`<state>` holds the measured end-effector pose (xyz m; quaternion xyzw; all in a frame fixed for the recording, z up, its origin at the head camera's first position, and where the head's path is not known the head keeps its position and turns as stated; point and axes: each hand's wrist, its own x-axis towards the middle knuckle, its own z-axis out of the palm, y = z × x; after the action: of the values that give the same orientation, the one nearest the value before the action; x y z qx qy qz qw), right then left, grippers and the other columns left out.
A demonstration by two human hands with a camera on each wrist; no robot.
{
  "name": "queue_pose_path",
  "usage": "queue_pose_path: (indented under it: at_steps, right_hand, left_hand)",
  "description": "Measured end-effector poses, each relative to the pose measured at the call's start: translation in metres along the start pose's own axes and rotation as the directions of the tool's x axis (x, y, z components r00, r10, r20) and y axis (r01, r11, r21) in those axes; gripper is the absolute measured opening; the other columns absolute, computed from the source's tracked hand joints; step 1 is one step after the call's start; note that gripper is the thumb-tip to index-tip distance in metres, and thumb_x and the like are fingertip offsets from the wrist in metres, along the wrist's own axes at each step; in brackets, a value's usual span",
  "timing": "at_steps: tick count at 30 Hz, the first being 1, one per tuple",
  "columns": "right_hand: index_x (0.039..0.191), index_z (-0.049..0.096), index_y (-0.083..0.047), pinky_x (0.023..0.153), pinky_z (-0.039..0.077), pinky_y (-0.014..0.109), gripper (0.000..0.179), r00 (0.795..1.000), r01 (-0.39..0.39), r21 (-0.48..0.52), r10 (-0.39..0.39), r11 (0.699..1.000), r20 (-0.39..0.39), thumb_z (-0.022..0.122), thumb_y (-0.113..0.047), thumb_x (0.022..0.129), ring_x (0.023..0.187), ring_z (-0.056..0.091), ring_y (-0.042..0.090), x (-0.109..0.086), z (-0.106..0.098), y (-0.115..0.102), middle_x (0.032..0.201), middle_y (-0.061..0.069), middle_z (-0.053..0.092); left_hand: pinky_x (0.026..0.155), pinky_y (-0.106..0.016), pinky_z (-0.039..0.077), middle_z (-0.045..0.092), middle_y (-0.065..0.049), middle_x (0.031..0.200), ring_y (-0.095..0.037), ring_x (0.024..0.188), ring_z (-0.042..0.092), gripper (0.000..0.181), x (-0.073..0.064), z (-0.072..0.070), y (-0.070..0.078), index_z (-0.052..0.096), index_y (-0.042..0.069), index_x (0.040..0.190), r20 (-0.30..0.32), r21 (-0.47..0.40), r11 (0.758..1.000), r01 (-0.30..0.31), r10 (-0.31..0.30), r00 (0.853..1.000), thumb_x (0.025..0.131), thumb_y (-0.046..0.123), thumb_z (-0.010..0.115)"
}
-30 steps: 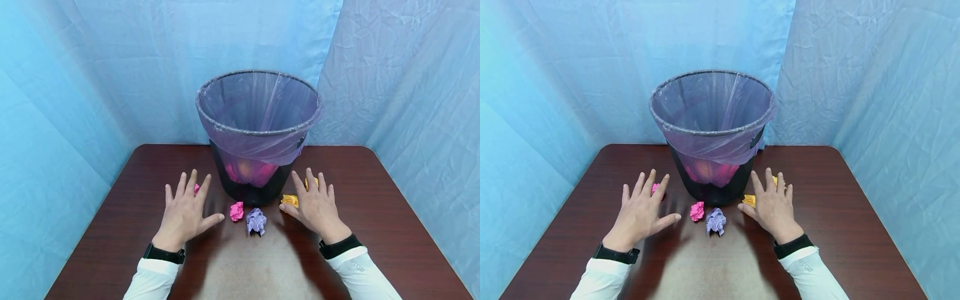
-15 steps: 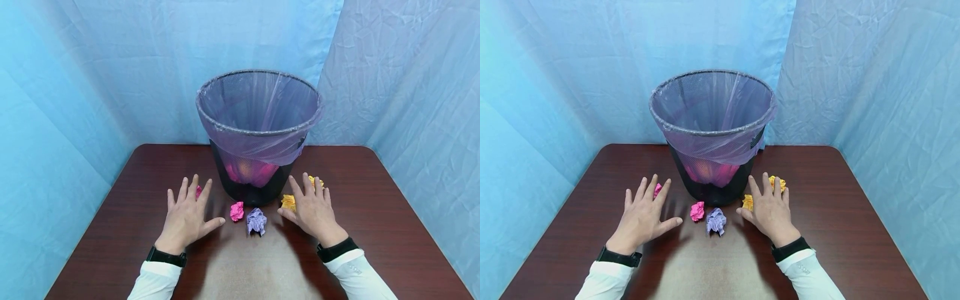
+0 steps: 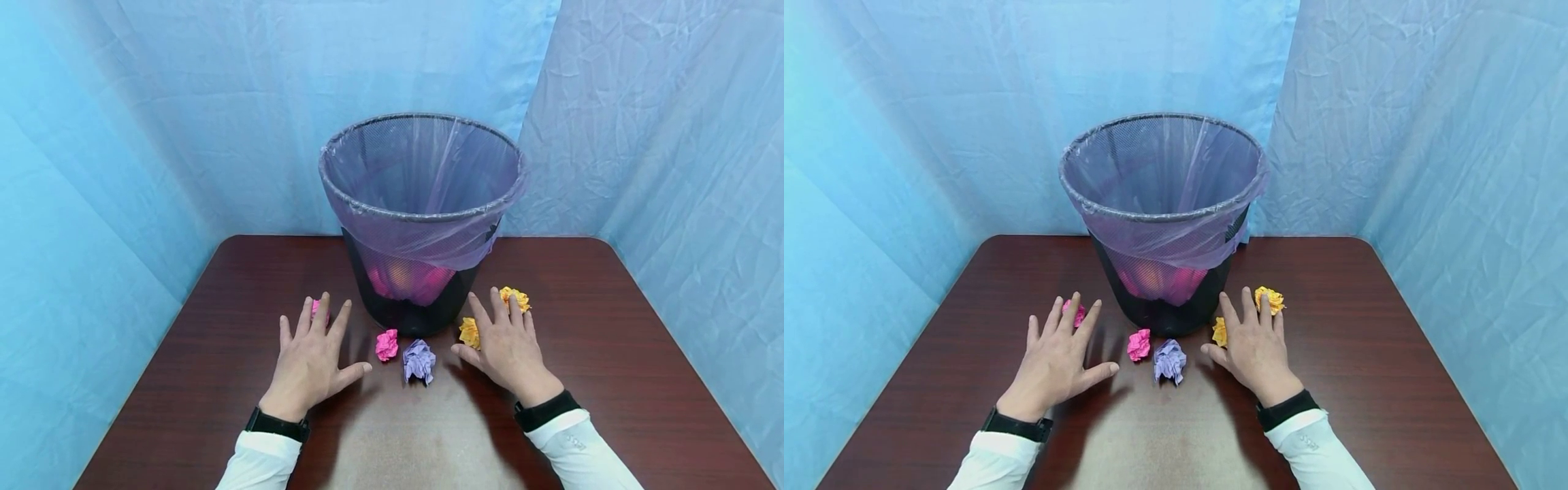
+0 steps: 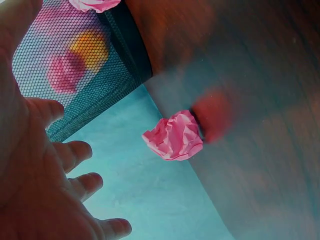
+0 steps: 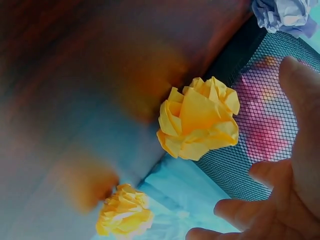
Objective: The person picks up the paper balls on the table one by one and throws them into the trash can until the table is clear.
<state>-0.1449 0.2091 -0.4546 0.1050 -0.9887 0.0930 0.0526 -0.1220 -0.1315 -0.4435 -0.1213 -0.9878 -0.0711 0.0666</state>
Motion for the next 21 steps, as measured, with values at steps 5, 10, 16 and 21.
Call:
queue_pose_path:
  at_steps: [5,10,16,21]
  right_hand:
    - [0.163,0.036,-0.013,0.115,0.024,0.079,0.096,1.0,-0.005,0.0,0.005,1.0,0.011,0.074,-0.06,0.089,0.149,0.026,0.061,-0.001,0.003,-0.001,0.165,0.031,0.029]
    - [0.162,0.036,-0.013,0.115,0.024,0.079,0.094,1.0,-0.007,0.008,0.007,1.0,0.017,0.075,-0.059,0.09,0.149,0.025,0.061,-0.001,0.007,0.0,0.165,0.031,0.029]
    - [0.162,0.037,-0.013,0.115,0.024,0.077,0.094,0.999,-0.009,0.012,0.008,1.0,0.031,0.074,-0.06,0.09,0.149,0.025,0.061,-0.001,0.01,0.0,0.166,0.03,0.029]
    - [0.161,0.04,-0.012,0.115,0.026,0.076,0.092,0.999,-0.007,0.009,0.007,1.0,0.034,0.075,-0.059,0.09,0.149,0.026,0.061,-0.001,0.014,0.001,0.166,0.03,0.029]
  left_hand:
    - [0.116,-0.081,0.015,0.024,-0.02,0.171,-0.047,0.158,0.018,0.11,-0.001,0.005,0.0,0.033,0.023,0.165,0.016,-0.004,1.0,0.01,-0.01,1.0,0.079,0.08,0.069]
    - [0.116,-0.082,0.013,0.024,-0.02,0.171,-0.047,0.158,0.019,0.109,-0.002,0.008,0.001,0.033,0.023,0.165,0.016,-0.012,1.0,0.01,-0.01,1.0,0.079,0.08,0.069]
    - [0.115,-0.082,0.013,0.025,-0.021,0.171,-0.048,0.158,0.018,0.109,-0.003,0.011,0.003,0.034,0.023,0.165,0.024,-0.014,1.0,0.01,-0.01,1.0,0.079,0.08,0.07]
    - [0.115,-0.082,0.015,0.025,-0.021,0.171,-0.049,0.158,0.017,0.11,-0.005,0.014,0.003,0.034,0.022,0.165,0.027,-0.011,1.0,0.0,0.0,1.0,0.079,0.08,0.07]
